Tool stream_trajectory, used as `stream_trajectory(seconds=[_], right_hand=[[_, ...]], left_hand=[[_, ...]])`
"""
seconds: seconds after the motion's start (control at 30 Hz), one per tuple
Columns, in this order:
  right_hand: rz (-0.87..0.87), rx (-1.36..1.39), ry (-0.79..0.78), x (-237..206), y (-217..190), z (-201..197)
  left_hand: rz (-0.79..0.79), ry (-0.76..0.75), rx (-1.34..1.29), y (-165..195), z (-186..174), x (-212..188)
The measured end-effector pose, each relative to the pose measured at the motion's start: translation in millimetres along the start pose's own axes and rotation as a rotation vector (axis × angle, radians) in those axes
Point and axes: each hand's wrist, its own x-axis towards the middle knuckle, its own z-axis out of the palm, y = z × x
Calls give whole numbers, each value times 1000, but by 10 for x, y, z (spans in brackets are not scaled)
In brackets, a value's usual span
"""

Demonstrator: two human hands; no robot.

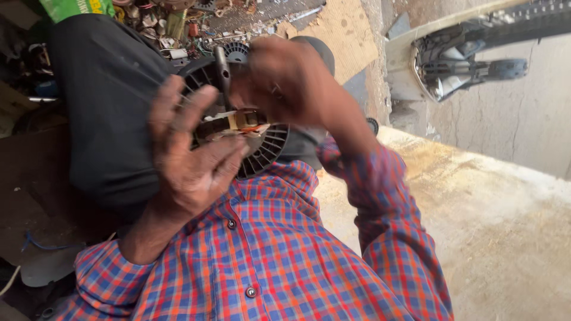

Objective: The person sits with a small electric motor armature and fan housing on their lap and works on it by hand, fitting and pressing components and manipulating wire and small parts on the assembly. They occasionally reach to the cluttered workbench to pick up or set down small items, then resume working on the motor.

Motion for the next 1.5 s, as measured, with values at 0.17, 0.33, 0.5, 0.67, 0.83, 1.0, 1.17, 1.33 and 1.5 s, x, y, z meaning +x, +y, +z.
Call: stream_trajectory(seconds=[0.17,0.33,0.5,0.67,0.83,1.0,1.17,1.33,1.5], right_hand=[[250,69,109,33,409,107],[302,-417,161,-353,194,-255],[903,-107,-496,-276,-549,81],[-59,-84,-385,-165,-900,-50],[50,-134,-76,-99,27,0],[318,157,185,-324,546,18],[296,-466,37,-270,21,-410],[379,-317,-717,-75,-804,49],[-107,-339,-262,-132,-631,-34]], left_hand=[[69,-57,40,-32,-159,265],[-90,-261,-334,-292,-35,936],[-74,-580,-306,-403,-184,1422],[-118,-237,-440,-64,-312,721],[186,-129,-6,36,-178,189],[-34,27,-229,-205,-197,529],[56,-409,-148,-443,6,1248],[-163,-478,-310,-420,-394,1221],[117,-242,-285,-116,-300,405]])
